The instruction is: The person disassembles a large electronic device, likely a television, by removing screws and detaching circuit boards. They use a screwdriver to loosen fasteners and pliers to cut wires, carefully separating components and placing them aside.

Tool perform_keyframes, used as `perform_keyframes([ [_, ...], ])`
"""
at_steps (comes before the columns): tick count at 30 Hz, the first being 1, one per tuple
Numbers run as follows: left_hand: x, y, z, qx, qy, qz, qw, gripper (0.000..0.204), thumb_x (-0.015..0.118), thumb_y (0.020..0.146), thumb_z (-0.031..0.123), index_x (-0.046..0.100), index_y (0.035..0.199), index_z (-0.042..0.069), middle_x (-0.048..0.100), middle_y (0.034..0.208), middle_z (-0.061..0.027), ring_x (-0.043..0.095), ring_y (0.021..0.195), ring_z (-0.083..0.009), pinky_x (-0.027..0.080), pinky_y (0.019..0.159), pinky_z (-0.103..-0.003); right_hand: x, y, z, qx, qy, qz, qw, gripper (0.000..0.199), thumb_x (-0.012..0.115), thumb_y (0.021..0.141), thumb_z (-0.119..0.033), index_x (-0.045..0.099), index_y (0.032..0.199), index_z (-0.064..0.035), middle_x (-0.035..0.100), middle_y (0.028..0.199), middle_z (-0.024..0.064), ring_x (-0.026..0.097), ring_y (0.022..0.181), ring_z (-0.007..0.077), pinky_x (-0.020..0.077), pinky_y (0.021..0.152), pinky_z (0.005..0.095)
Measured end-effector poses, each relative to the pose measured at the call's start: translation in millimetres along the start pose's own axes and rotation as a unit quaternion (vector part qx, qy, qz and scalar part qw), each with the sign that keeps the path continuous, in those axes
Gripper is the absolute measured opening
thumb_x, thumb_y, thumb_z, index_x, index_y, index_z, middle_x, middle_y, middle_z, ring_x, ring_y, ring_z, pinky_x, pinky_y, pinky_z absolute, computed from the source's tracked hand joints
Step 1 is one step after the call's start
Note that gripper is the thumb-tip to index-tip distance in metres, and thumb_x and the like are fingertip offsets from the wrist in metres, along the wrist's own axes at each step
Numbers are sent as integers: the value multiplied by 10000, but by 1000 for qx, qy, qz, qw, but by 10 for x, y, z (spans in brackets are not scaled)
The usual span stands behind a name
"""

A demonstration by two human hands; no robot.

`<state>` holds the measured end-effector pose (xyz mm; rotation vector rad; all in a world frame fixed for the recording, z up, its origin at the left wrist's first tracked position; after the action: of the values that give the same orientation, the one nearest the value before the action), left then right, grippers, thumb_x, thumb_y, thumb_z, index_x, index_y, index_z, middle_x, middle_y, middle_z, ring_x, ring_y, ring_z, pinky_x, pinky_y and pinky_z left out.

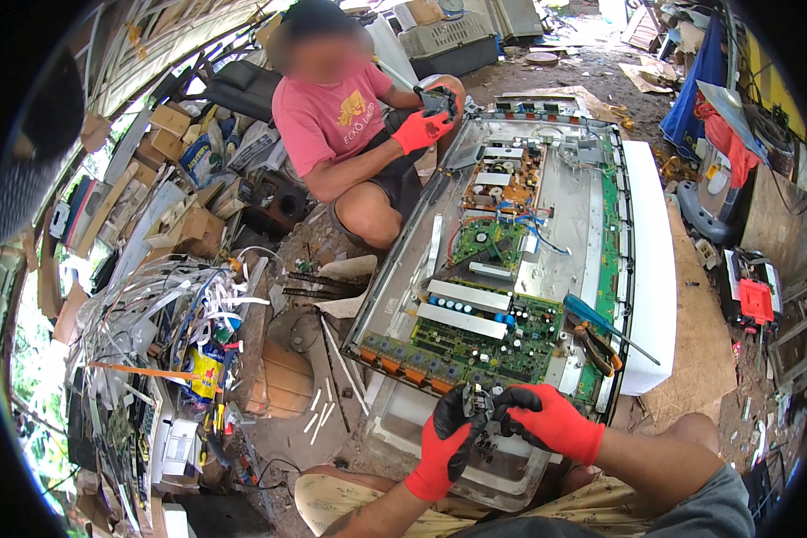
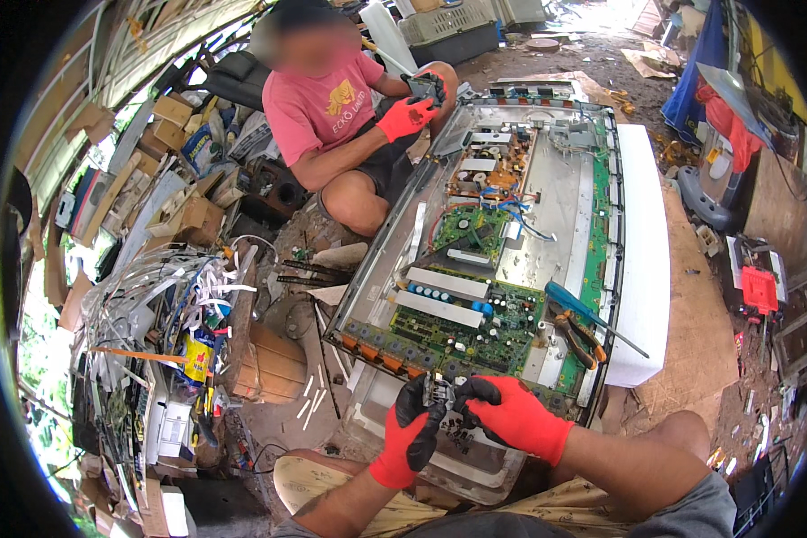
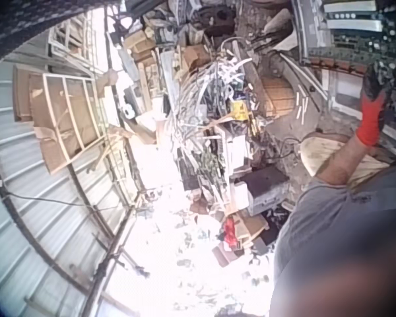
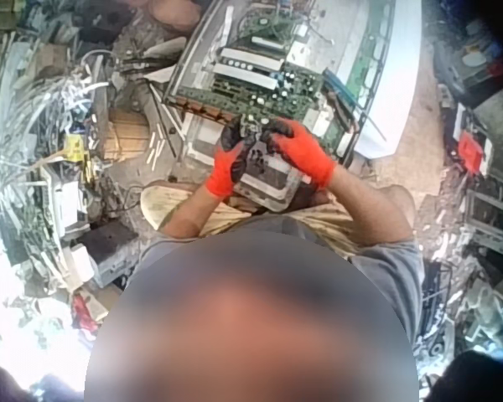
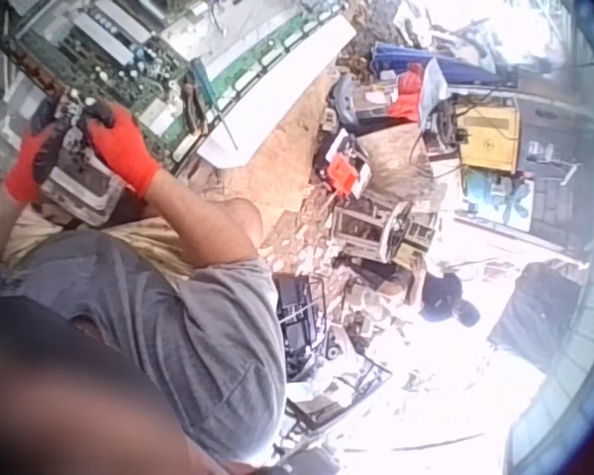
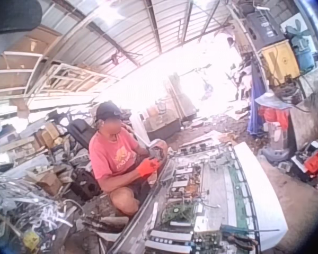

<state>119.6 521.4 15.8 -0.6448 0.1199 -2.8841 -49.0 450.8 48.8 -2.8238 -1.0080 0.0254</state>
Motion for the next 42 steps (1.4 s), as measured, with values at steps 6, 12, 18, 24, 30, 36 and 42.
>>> perform_keyframes([
  [6, 28, 6, 121, 72, 57, -13, 996, 563, 624, 888, -62, 478, 1426, 17, 578, 1320, -83, 563, 1199, -183, 451, 1051, -344, 26, -37, -42, 112, 169, -46, 978, 216, 590, 998, -169, 698, 1079, 0, 682, 857, 30, 605, 740, 97, 491, 633, 260],
  [12, 12, 57, 119, 76, 35, -10, 996, 576, 613, 883, -55, 471, 1436, 24, 579, 1320, -84, 572, 1195, -193, 462, 1047, -348, -63, 22, -43, 100, 113, -38, 988, 232, 649, 985, -232, 713, 1069, -26, 670, 813, -27, 545, 681, 60, 458, 597, 243],
  [18, -68, 83, 108, 44, 34, 71, 996, 568, 587, 905, -22, 474, 1453, 74, 616, 1070, -11, 513, 729, -48, 407, 601, -195, -76, -35, -228, -22, -42, -23, 999, 334, 733, 873, -67, 665, 1199, -47, 693, 1017, 38, 627, 814, 117, 533, 717, 295],
  [24, -146, 70, 94, 14, 3, 73, 997, 546, 593, 923, -28, 491, 1441, 109, 617, 962, 4, 484, 654, -32, 365, 541, -182, -88, -50, -306, -152, -153, 28, 976, 306, 721, 849, -189, 665, 1118, -56, 679, 994, 149, 655, 947, 354, 535, 823, 413],
  [30, -183, 80, 107, 26, 46, 84, 995, 546, 586, 927, -38, 486, 1444, 106, 623, 994, -13, 528, 700, -59, 426, 580, -200, -68, -103, -391, -175, -221, 48, 958, 361, 727, 844, -219, 660, 1174, -89, 687, 1030, 136, 667, 975, 356, 558, 825, 435],
  [36, -148, 84, 115, 26, -43, 23, 998, 539, 601, 925, -22, 477, 1442, 73, 608, 1189, -52, 611, 1032, -150, 527, 927, -300, -77, -149, -403, -183, -238, 57, 952, 418, 739, 834, -225, 652, 1226, -107, 692, 1057, 135, 675, 973, 354, 563, 822, 434],
  [42, -167, 60, 119, 38, -57, -23, 997, 520, 624, 947, 22, 468, 1442, 61, 573, 1360, -90, 587, 1193, -203, 496, 1046, -360, -47, -137, -421, -179, -238, 47, 953, 430, 745, 834, -234, 650, 1233, -108, 696, 1049, 131, 680, 959, 353, 565, 815, 434],
])
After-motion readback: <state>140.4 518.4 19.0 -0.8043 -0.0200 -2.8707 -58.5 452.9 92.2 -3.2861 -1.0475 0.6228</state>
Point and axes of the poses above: each hand's wrist, its own y-axis towards the middle knuckle, its own x-axis out of the palm, z = x × y, the point moved 5 cm from there along y, towards the middle knuckle
